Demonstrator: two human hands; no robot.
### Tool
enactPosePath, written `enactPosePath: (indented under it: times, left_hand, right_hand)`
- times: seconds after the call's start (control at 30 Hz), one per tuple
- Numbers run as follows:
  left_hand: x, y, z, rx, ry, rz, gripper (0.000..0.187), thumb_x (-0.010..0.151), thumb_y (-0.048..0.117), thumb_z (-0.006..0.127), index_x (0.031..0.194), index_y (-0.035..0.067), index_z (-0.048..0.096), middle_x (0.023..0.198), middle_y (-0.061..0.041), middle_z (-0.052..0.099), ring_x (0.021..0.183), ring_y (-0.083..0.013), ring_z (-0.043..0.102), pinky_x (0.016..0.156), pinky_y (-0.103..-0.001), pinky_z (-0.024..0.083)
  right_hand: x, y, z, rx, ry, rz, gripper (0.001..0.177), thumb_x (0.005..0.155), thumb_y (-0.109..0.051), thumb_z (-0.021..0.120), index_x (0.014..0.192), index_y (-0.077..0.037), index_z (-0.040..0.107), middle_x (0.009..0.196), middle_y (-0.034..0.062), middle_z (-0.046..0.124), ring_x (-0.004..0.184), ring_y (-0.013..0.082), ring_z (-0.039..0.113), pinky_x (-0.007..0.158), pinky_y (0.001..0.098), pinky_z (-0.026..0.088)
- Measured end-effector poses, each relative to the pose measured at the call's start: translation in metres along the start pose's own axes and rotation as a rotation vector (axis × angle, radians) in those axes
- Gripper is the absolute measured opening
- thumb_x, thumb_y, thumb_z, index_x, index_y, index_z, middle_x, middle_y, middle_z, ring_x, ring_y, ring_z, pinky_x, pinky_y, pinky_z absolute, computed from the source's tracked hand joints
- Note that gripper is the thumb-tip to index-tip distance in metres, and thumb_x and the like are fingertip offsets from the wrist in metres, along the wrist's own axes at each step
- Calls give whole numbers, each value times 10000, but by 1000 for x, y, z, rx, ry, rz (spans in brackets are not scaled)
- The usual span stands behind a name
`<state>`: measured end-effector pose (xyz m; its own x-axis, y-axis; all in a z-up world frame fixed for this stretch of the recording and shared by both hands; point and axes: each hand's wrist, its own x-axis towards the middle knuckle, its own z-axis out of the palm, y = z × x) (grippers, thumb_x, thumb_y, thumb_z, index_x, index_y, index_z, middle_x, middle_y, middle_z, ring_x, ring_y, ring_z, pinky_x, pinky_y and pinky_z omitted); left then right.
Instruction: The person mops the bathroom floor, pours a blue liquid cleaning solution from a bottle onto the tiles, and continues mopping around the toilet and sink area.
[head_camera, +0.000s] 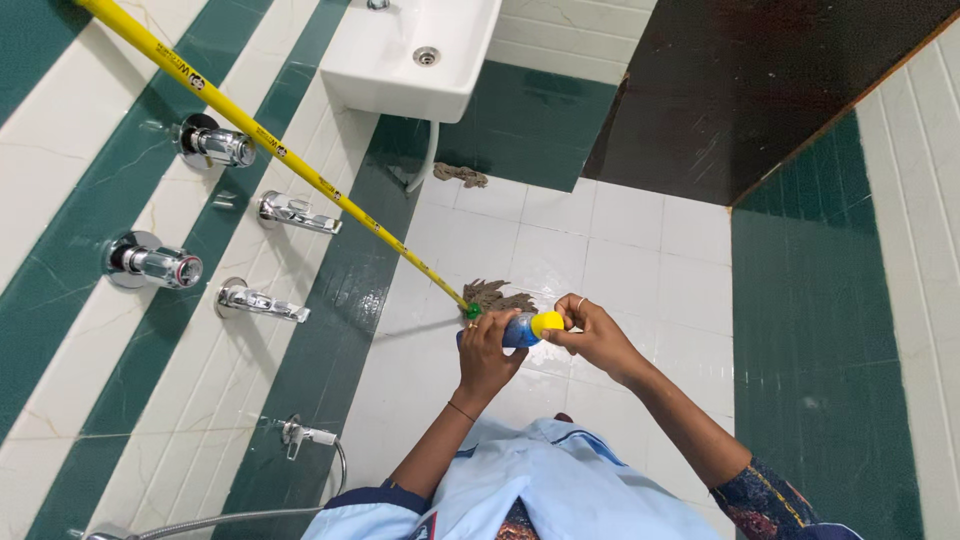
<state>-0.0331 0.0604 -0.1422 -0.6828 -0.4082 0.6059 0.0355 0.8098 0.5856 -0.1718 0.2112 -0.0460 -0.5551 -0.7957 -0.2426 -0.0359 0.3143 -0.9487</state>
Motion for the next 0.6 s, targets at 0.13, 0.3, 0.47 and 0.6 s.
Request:
enactPosePath:
  times: [0.13,0.3,0.47,0.6]
  left_hand:
    - [7,14,30,15,-92,-83,712,672,164,858,1316,179,553,1111,-59,635,1029,-291,639,864,-463,481]
    - [5,30,81,-87,-86,-190,679,728,177,870,1332,214,562,1156,-50,658,1032,-276,675,853,-432,542]
    - [11,21,130,-646,-92,-494,846,675,215,924,1371,111,454,1227,-85,624,1112,-218,653,954,-378,540]
    - [21,32,150,-823,-317,-471,793,715,230,925,1370,63,510,1219,-95,633,1123,-193,642,975,-352,542]
  right_hand:
    - [1,24,-27,-110,98,-17,295,829,-140,821,927,-94,547,797,-40,459,722,56,441,631,244,412]
    - [-20,17,-49,-524,377,-343,487,691,-223,906,998,-61,565,874,21,488,773,117,453,656,305,436]
    - [-38,24,-83,-307,249,-126,699,661,-337,868,1236,-143,522,984,14,517,802,130,523,699,304,512]
    - [-38,106,-87,496,-7,344,515,851,-587,536,1138,-159,533,841,48,622,742,160,646,650,330,574]
